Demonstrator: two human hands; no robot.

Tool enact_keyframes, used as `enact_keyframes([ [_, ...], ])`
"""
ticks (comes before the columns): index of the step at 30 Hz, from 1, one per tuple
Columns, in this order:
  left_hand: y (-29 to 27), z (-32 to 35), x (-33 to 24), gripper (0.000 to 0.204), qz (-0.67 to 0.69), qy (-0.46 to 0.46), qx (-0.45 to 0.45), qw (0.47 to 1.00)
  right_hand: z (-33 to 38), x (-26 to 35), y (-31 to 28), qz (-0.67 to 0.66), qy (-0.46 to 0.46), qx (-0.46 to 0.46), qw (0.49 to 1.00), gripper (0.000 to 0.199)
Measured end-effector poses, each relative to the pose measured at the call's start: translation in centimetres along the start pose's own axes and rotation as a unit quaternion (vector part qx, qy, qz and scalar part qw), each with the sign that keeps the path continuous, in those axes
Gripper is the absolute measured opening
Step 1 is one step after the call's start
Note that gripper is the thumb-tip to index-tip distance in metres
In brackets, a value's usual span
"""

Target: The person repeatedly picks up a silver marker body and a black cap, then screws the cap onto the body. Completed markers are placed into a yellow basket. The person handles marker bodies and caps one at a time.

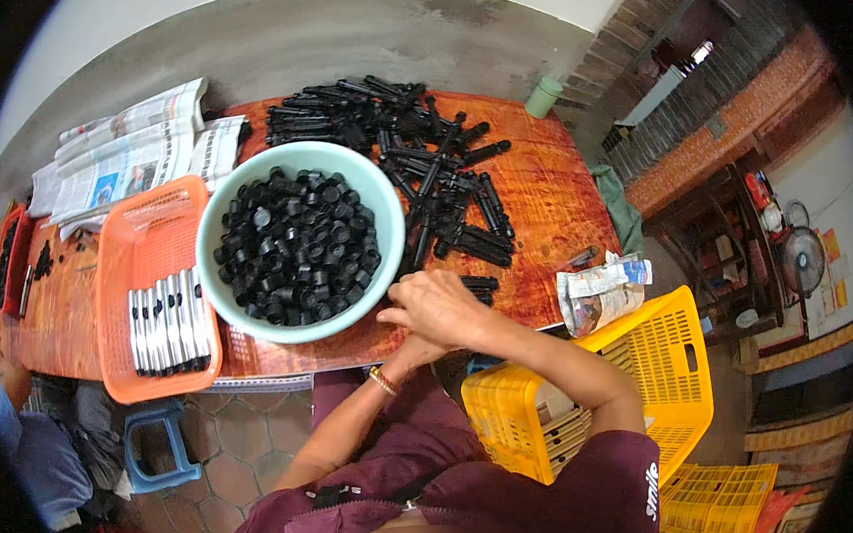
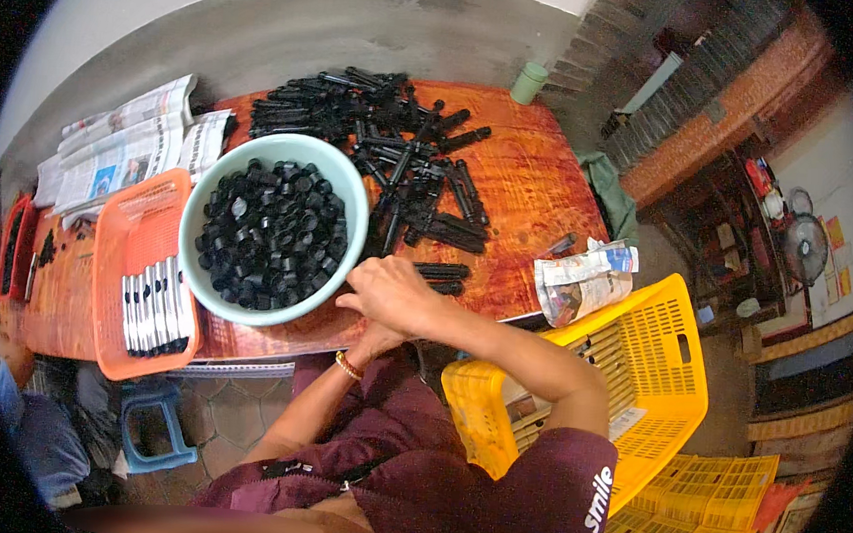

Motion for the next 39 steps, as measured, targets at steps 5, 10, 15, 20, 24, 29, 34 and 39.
enact_keyframes([
  [5, -1.0, 0.1, -0.1, 0.031, -0.003, 0.009, 0.016, 1.000, 1.1, 1.1, 2.8, -0.071, -0.077, 0.193, 0.976, 0.043],
  [10, -1.2, 0.1, 0.1, 0.032, 0.003, 0.009, 0.024, 1.000, 0.5, 1.8, 2.7, -0.041, -0.085, 0.181, 0.979, 0.038],
  [15, 0.0, 0.0, 0.1, 0.033, 0.013, -0.001, 0.012, 1.000, 0.8, 0.7, 2.0, -0.059, -0.075, 0.054, 0.994, 0.033],
  [20, 0.3, 0.4, -0.4, 0.034, 0.009, -0.022, -0.011, 1.000, 0.9, 0.3, 1.6, -0.032, -0.062, -0.003, 0.998, 0.031],
  [24, 1.3, 0.3, -0.6, 0.035, 0.006, -0.025, -0.022, 0.999, 1.1, 0.1, 1.4, -0.032, -0.075, -0.040, 0.996, 0.031],
  [29, 2.4, -0.8, -0.8, 0.037, -0.001, -0.013, -0.028, 1.000, 1.3, -0.5, 0.5, 0.012, -0.049, -0.096, 0.994, 0.028],
  [34, 2.0, -0.2, 0.0, 0.038, -0.015, -0.022, -0.005, 1.000, 2.0, -0.9, -0.8, -0.005, 0.000, -0.131, 0.991, 0.037],
  [39, 1.4, 0.9, -0.2, 0.039, -0.025, -0.025, 0.061, 0.998, 3.5, -0.1, 0.2, -0.095, -0.063, 0.008, 0.993, 0.036],
])
Point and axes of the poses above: each hand's wrist, its own z-axis away from the middle knuckle, its own y-axis out of the palm, x = y × z, the point moved 10 cm from there along -z, towards the middle knuckle, and after that the axes turned 10 degrees about -z, right-handed, at the moved point
